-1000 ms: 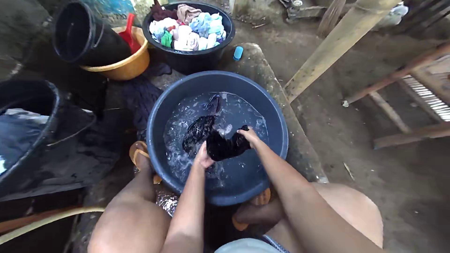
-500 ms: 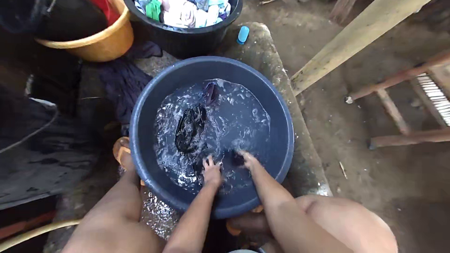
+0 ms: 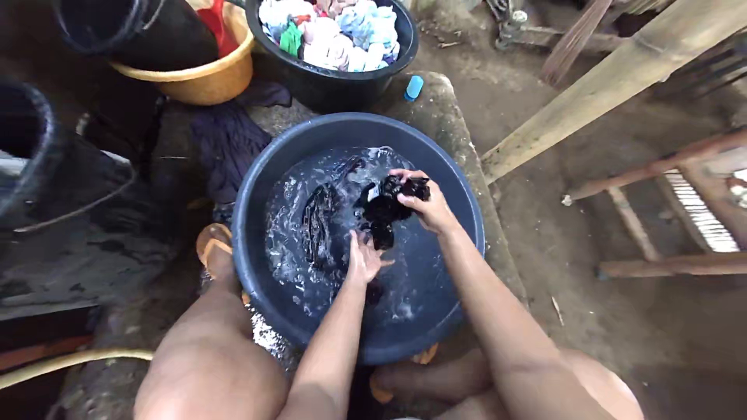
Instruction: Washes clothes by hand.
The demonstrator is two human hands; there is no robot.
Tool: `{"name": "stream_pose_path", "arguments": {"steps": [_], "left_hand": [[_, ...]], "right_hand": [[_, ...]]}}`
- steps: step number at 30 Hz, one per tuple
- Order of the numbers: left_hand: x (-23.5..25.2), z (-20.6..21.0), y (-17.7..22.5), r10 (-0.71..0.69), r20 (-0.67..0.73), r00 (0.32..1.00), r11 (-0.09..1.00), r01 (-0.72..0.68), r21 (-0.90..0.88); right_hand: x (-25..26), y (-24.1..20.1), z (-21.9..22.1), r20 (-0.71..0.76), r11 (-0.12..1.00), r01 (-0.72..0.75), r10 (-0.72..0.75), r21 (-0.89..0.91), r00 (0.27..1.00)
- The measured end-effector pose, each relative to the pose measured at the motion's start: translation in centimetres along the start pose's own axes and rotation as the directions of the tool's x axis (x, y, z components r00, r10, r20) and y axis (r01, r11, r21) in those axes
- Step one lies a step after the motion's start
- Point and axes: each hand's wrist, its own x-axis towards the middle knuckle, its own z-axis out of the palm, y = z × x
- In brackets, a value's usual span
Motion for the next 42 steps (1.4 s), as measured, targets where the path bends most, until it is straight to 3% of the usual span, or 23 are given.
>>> {"name": "stream_pose_path", "arguments": {"steps": [1, 3, 5, 7, 10, 12, 13, 15, 18, 19, 21, 23, 25, 27, 30, 32, 34, 36, 38, 39, 40, 42], "left_hand": [[0.2, 0.9, 0.8, 0.043, 0.028, 0.999, 0.994, -0.040, -0.105], [0.4, 1.8, 2.3, 0.134, -0.049, 0.990, 0.947, -0.142, -0.290], [1.1, 1.1, 2.9, 0.249, -0.083, 0.965, 0.856, -0.259, -0.448], [1.7, -0.2, 2.8, 0.383, 0.049, 0.922, 0.794, -0.302, -0.527], [0.9, 0.2, 2.8, 0.327, -0.026, 0.945, 0.862, -0.310, -0.400], [0.4, 0.9, 2.1, 0.262, -0.027, 0.965, 0.906, -0.256, -0.337], [0.1, 1.3, 1.7, 0.230, 0.001, 0.973, 0.923, -0.219, -0.315], [-0.4, 2.1, 0.8, 0.165, 0.051, 0.985, 0.941, -0.142, -0.307], [-0.9, 2.8, 0.9, 0.085, 0.066, 0.994, 0.981, -0.072, -0.180], [-0.7, 2.4, 1.5, 0.074, 0.079, 0.994, 0.995, -0.068, -0.079], [0.1, 0.6, 3.2, 0.036, 0.111, 0.993, 0.965, -0.064, 0.254], [1.5, -2.0, 4.4, -0.060, 0.108, 0.992, 0.798, -0.017, 0.602], [2.8, -3.8, 4.0, -0.065, 0.026, 0.998, 0.607, 0.019, 0.794], [3.7, -5.8, 2.1, 0.018, -0.074, 0.997, 0.421, 0.059, 0.905], [3.2, -6.7, 0.8, 0.080, -0.220, 0.972, 0.103, 0.212, 0.972], [2.7, -6.6, 0.6, 0.092, -0.272, 0.958, -0.037, 0.276, 0.960], [2.3, -7.2, 0.6, 0.087, -0.273, 0.958, -0.093, 0.281, 0.955], [1.8, -7.8, 0.5, 0.057, -0.265, 0.963, -0.140, 0.270, 0.953], [1.4, -8.2, 0.0, 0.036, -0.238, 0.971, -0.102, 0.241, 0.965], [1.3, -8.5, -0.2, 0.029, -0.239, 0.971, -0.016, 0.239, 0.971], [1.2, -8.7, -0.3, 0.032, -0.248, 0.968, 0.131, 0.242, 0.962], [1.2, -8.0, -0.9, 0.066, -0.277, 0.959, 0.557, 0.195, 0.808]], "right_hand": [[-0.6, 2.6, -1.3, 0.002, 0.984, 0.121, -0.122, 0.132, 0.993], [-2.9, 4.5, -2.1, -0.033, 0.932, 0.179, -0.178, 0.315, 0.983], [-6.0, 5.0, -2.3, -0.139, 0.901, 0.093, -0.036, 0.424, 0.990], [-8.2, 6.0, -2.6, -0.212, 0.889, -0.108, 0.222, 0.445, 0.952], [-8.5, 8.1, -2.5, -0.275, 0.776, -0.484, 0.607, 0.404, 0.745], [-7.6, 10.3, -2.4, -0.264, 0.684, -0.661, 0.729, 0.309, 0.631], [-7.1, 11.5, -2.4, -0.247, 0.659, -0.725, 0.750, 0.198, 0.614], [-5.2, 13.7, -2.7, -0.229, 0.599, -0.794, 0.762, -0.107, 0.606], [-0.5, 15.3, -4.2, -0.254, 0.485, -0.731, 0.720, -0.480, 0.645], [0.9, 15.9, -4.8, -0.273, 0.513, -0.705, 0.678, -0.489, 0.683], [2.8, 16.9, -5.4, -0.332, 0.660, -0.680, 0.594, -0.320, 0.733], [3.8, 17.6, -5.1, -0.351, 0.770, -0.635, 0.578, -0.064, 0.737], [3.8, 19.1, -4.4, -0.294, 0.756, -0.647, 0.644, 0.103, 0.706], [2.6, 22.6, -3.4, -0.246, 0.699, -0.691, 0.714, 0.184, 0.656], [-1.6, 25.5, -1.1, -0.226, 0.537, -0.807, 0.841, 0.246, 0.492], [-4.6, 26.1, -0.2, -0.187, 0.435, -0.850, 0.899, 0.297, 0.395], [-5.4, 26.5, 0.3, -0.157, 0.393, -0.860, 0.919, 0.325, 0.361], [-4.1, 26.9, 0.1, -0.205, 0.443, -0.850, 0.894, 0.285, 0.398], [-0.6, 25.4, -0.4, -0.298, 0.491, -0.869, 0.823, -0.057, 0.484], [1.7, 23.9, -0.6, -0.322, 0.491, -0.832, 0.768, -0.259, 0.553], [3.9, 22.2, -0.5, -0.324, 0.516, -0.773, 0.708, -0.369, 0.627], [7.0, 18.1, -0.2, -0.214, 0.607, -0.582, 0.570, -0.540, 0.793]]}}
